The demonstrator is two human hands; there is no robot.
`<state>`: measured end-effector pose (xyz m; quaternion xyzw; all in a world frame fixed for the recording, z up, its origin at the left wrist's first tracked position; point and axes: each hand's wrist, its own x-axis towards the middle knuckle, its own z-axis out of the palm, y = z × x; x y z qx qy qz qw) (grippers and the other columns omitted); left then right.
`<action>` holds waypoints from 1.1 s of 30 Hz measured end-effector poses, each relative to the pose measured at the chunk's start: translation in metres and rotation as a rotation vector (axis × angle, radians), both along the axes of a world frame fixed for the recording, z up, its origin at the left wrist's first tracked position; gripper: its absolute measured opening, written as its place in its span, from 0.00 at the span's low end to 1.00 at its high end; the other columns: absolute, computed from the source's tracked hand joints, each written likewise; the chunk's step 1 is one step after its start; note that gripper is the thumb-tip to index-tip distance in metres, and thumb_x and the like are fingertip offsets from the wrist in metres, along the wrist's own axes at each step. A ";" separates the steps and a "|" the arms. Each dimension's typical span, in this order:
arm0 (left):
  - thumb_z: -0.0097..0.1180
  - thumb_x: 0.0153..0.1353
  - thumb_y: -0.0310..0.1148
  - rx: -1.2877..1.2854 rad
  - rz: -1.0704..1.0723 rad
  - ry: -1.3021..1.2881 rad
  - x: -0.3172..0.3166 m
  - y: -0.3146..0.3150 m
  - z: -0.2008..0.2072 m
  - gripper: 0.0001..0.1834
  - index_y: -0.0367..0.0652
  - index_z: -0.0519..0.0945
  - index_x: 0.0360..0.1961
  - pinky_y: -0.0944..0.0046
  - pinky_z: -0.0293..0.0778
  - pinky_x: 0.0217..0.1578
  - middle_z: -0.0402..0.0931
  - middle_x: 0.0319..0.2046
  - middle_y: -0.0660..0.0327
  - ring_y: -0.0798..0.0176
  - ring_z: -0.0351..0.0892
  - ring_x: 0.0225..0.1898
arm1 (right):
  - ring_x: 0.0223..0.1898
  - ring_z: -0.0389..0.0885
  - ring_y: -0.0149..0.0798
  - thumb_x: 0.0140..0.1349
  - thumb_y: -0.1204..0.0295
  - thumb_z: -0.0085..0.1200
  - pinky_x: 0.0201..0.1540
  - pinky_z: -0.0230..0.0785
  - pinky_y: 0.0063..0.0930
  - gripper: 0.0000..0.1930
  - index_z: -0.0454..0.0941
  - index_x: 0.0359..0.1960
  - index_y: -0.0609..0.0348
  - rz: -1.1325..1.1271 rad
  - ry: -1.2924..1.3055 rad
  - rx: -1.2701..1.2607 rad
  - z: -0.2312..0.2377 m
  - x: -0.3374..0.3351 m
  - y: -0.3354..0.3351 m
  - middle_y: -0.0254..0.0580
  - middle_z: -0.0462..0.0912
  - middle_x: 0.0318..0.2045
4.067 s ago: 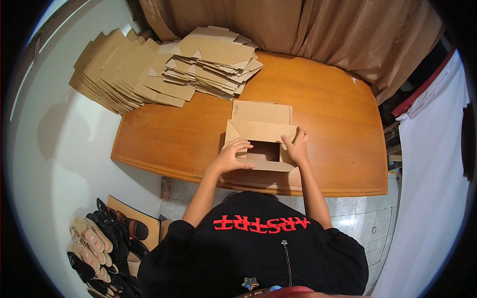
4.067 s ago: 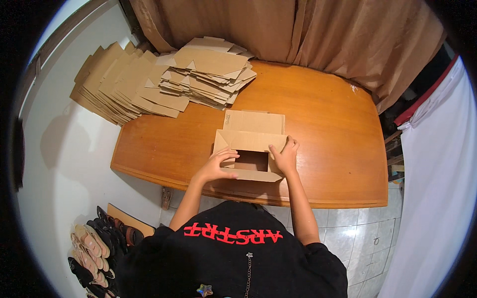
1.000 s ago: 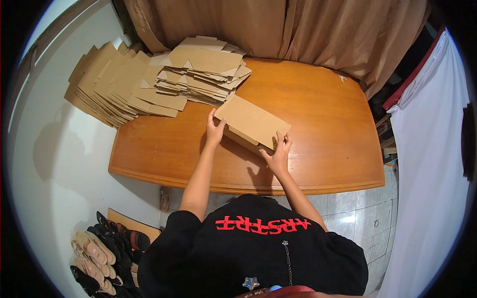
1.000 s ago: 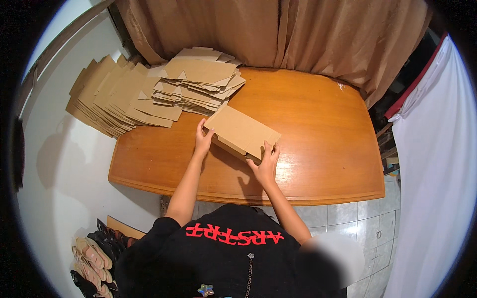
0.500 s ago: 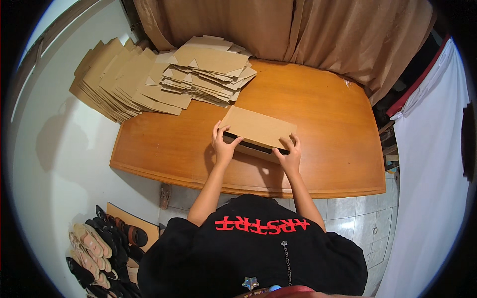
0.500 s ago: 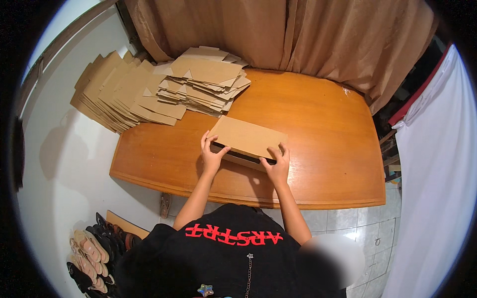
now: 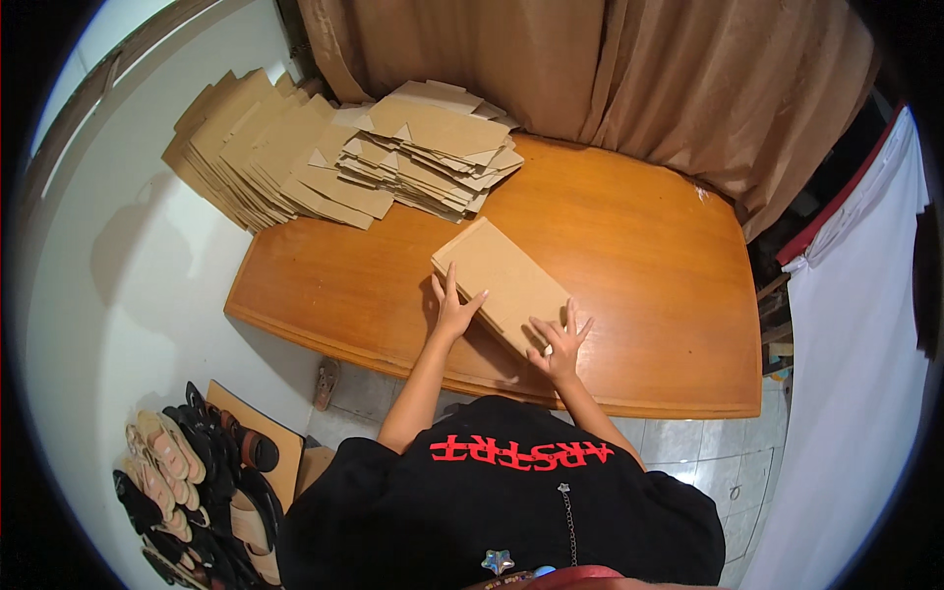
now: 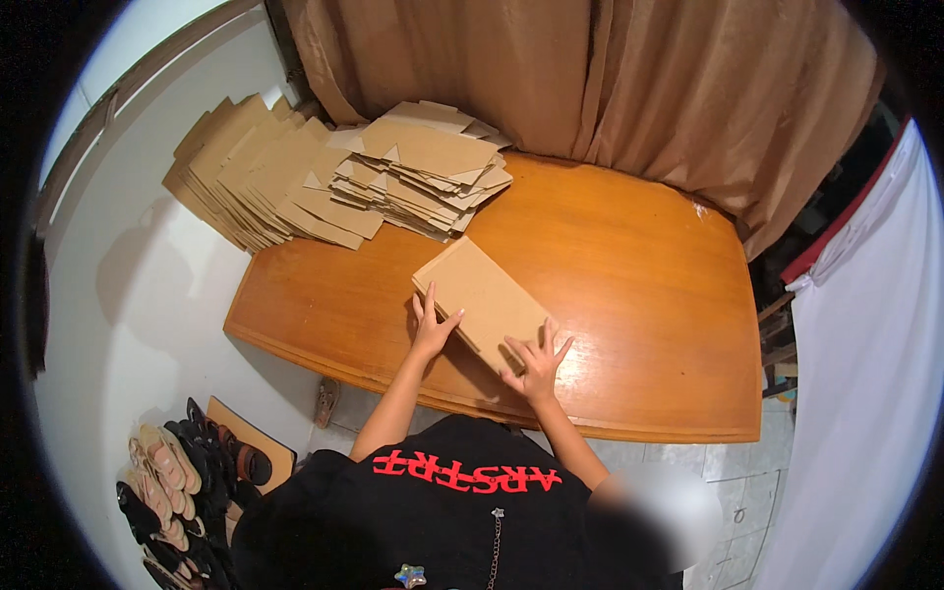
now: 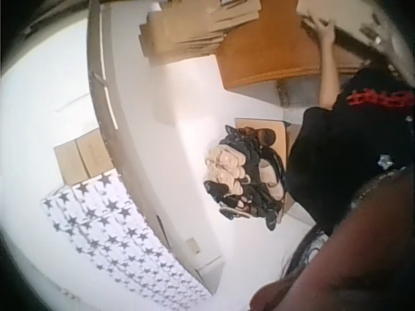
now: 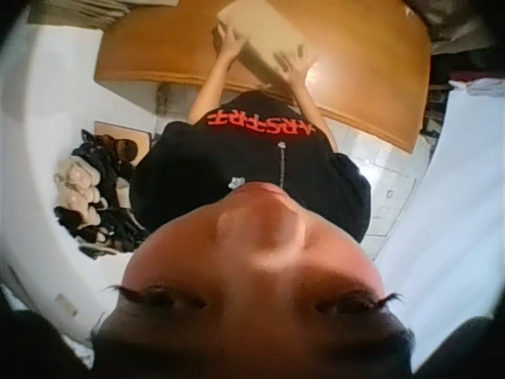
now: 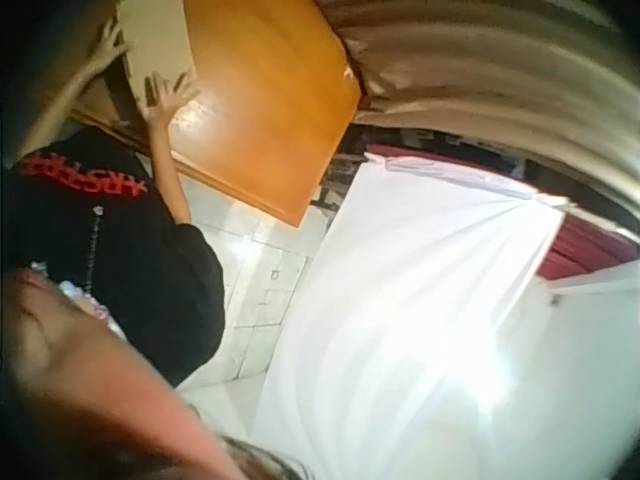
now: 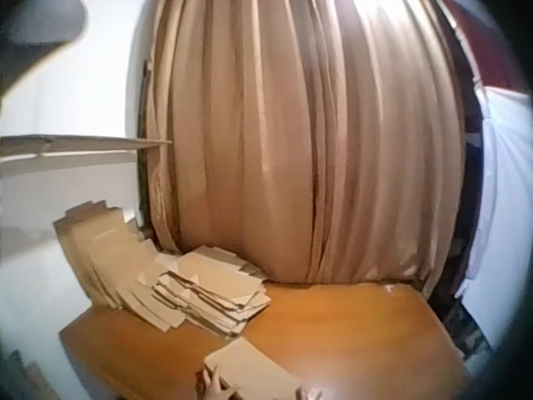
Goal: Folding and preparing cardboard shoe boxes.
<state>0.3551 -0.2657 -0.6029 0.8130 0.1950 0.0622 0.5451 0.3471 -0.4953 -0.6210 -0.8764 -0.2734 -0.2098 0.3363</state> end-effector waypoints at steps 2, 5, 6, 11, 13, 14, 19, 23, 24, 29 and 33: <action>0.62 0.49 0.48 0.051 0.012 -0.041 -0.001 0.006 -0.004 0.51 0.58 0.43 0.67 0.48 0.51 0.60 0.29 0.66 0.44 0.41 0.41 0.66 | 0.65 0.50 0.56 0.49 0.46 0.49 0.59 0.15 0.66 0.25 0.79 0.41 0.47 0.132 -0.031 -0.003 0.004 0.001 -0.003 0.36 0.75 0.49; 0.60 0.51 0.48 0.101 0.133 -0.118 0.001 0.026 -0.026 0.48 0.49 0.46 0.66 0.50 0.55 0.58 0.38 0.64 0.42 0.42 0.50 0.63 | 0.64 0.53 0.55 0.46 0.47 0.53 0.60 0.16 0.66 0.27 0.77 0.45 0.48 0.086 -0.041 0.066 0.011 0.006 -0.001 0.38 0.72 0.51; 0.59 0.52 0.48 0.098 0.238 -0.155 -0.002 0.035 -0.035 0.46 0.44 0.48 0.65 0.52 0.58 0.57 0.45 0.63 0.40 0.43 0.55 0.61 | 0.62 0.55 0.56 0.43 0.54 0.60 0.63 0.30 0.59 0.33 0.69 0.53 0.51 0.052 -0.044 0.048 0.015 0.009 0.000 0.46 0.69 0.54; 0.51 0.56 0.54 -0.103 0.228 0.060 -0.023 0.029 -0.041 0.40 0.26 0.62 0.56 0.57 0.61 0.55 0.64 0.54 0.38 0.44 0.65 0.57 | 0.60 0.59 0.55 0.39 0.70 0.66 0.59 0.56 0.41 0.47 0.53 0.63 0.54 0.312 0.582 0.303 -0.007 0.026 -0.008 0.58 0.66 0.54; 0.50 0.57 0.54 -0.287 0.089 0.244 -0.050 0.034 -0.060 0.40 0.24 0.61 0.56 0.59 0.63 0.54 0.65 0.54 0.40 0.49 0.66 0.57 | 0.57 0.64 0.52 0.40 0.70 0.67 0.57 0.59 0.39 0.46 0.53 0.63 0.57 0.590 0.671 0.425 -0.010 0.014 0.007 0.57 0.65 0.54; 0.52 0.57 0.50 -0.457 0.007 0.136 -0.060 0.021 -0.057 0.37 0.28 0.62 0.57 0.60 0.65 0.52 0.67 0.54 0.45 0.53 0.68 0.54 | 0.56 0.65 0.51 0.39 0.71 0.67 0.57 0.60 0.38 0.46 0.53 0.62 0.59 0.593 0.673 0.446 -0.018 0.012 0.011 0.57 0.65 0.55; 0.60 0.52 0.40 -0.421 0.113 -0.092 -0.117 0.015 0.011 0.43 0.39 0.51 0.64 0.63 0.62 0.54 0.64 0.57 0.52 0.58 0.64 0.57 | 0.58 0.63 0.54 0.43 0.74 0.65 0.58 0.58 0.40 0.43 0.53 0.62 0.56 0.576 0.362 0.302 -0.029 -0.013 0.050 0.58 0.63 0.56; 0.64 0.47 0.37 -0.085 0.120 -0.408 -0.146 0.050 0.074 0.51 0.41 0.45 0.67 0.60 0.52 0.61 0.51 0.64 0.51 0.56 0.50 0.65 | 0.59 0.61 0.56 0.47 0.72 0.64 0.58 0.57 0.43 0.42 0.50 0.63 0.52 0.759 0.125 0.468 0.000 -0.015 0.115 0.58 0.60 0.58; 0.64 0.47 0.37 -0.061 0.146 -0.416 -0.152 0.062 0.095 0.51 0.41 0.45 0.67 0.60 0.52 0.61 0.51 0.64 0.51 0.56 0.50 0.65 | 0.59 0.60 0.56 0.49 0.70 0.63 0.58 0.56 0.44 0.42 0.49 0.64 0.50 0.807 0.022 0.581 0.016 -0.008 0.140 0.57 0.59 0.59; 0.71 0.39 0.38 0.366 0.127 -0.602 -0.177 0.110 0.243 0.60 0.49 0.40 0.67 0.54 0.45 0.64 0.43 0.67 0.55 0.54 0.42 0.67 | 0.60 0.58 0.54 0.53 0.63 0.61 0.59 0.54 0.43 0.41 0.47 0.64 0.49 0.957 -0.245 0.941 0.148 0.025 0.261 0.55 0.55 0.61; 0.66 0.40 0.19 0.799 0.279 -0.885 -0.199 0.170 0.356 0.52 0.50 0.51 0.66 0.57 0.63 0.57 0.52 0.64 0.57 0.55 0.55 0.63 | 0.62 0.55 0.43 0.57 0.75 0.53 0.62 0.50 0.38 0.40 0.38 0.65 0.58 1.200 -0.395 1.088 0.325 0.000 0.332 0.49 0.50 0.62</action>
